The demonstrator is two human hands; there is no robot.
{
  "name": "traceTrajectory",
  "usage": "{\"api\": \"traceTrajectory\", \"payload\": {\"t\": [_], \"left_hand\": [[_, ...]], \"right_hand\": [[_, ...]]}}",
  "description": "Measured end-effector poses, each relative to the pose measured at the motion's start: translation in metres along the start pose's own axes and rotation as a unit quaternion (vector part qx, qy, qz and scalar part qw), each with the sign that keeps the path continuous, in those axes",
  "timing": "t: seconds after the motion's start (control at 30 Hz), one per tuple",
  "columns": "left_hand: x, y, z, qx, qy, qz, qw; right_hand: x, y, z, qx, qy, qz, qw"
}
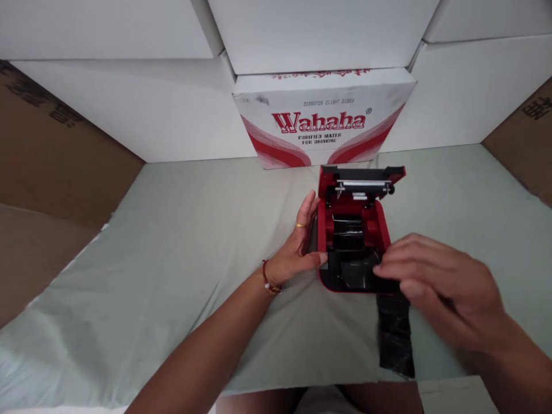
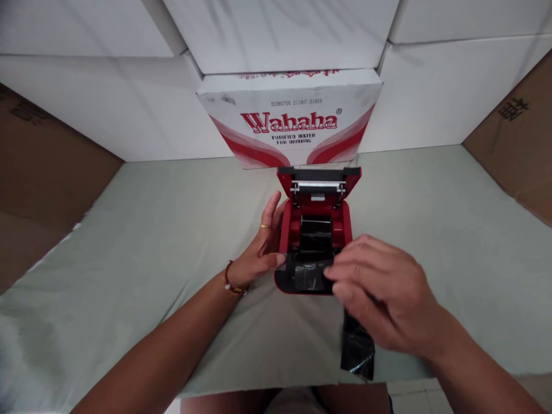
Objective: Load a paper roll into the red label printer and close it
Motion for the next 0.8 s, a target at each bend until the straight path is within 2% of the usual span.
{"api": "traceTrajectory", "payload": {"t": [0.1,0.17,0.23,0.3,0.37,0.43,0.57,0.67,0.73,0.8], "left_hand": [[0.002,0.001,-0.003,-0.002,-0.042,0.004,0.999],[0.003,0.003,-0.004,0.002,-0.052,-0.003,0.999],[0.003,0.004,-0.004,0.002,-0.054,-0.01,0.999],[0.003,0.005,-0.004,-0.001,-0.052,-0.015,0.999],[0.002,0.005,-0.004,-0.002,-0.046,-0.009,0.999],[0.002,0.004,-0.004,-0.004,-0.037,0.0,0.999],[0.002,0.005,-0.005,-0.003,-0.014,0.007,1.0],[0.002,0.006,-0.007,0.006,0.003,0.009,1.0],[0.003,0.007,-0.008,0.015,-0.003,0.007,1.0],[0.003,0.008,-0.008,0.022,-0.017,0.0,1.0]], "right_hand": [[-0.009,0.025,0.01,0.154,-0.027,-0.048,0.987],[-0.003,0.046,0.017,0.181,-0.11,-0.13,0.969],[0.009,0.068,0.023,0.191,-0.223,-0.231,0.928],[0.023,0.085,0.026,0.223,-0.323,-0.318,0.863],[0.034,0.097,0.025,0.246,-0.379,-0.367,0.813],[0.041,0.103,0.024,0.25,-0.398,-0.386,0.794],[0.044,0.1,0.026,0.259,-0.4,-0.366,0.8],[0.037,0.092,0.025,0.28,-0.379,-0.327,0.819],[0.026,0.082,0.017,0.271,-0.338,-0.285,0.855],[0.006,0.063,0.006,0.236,-0.27,-0.22,0.907]]}}
Point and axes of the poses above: each hand's wrist, its own y-axis towards the middle knuckle, its own x-axis out of the palm, z = x × y, the point moved 2 cm from there along y, towards the middle knuckle, and after that the axes turned 1 degree about -z, right-handed, at the moved point
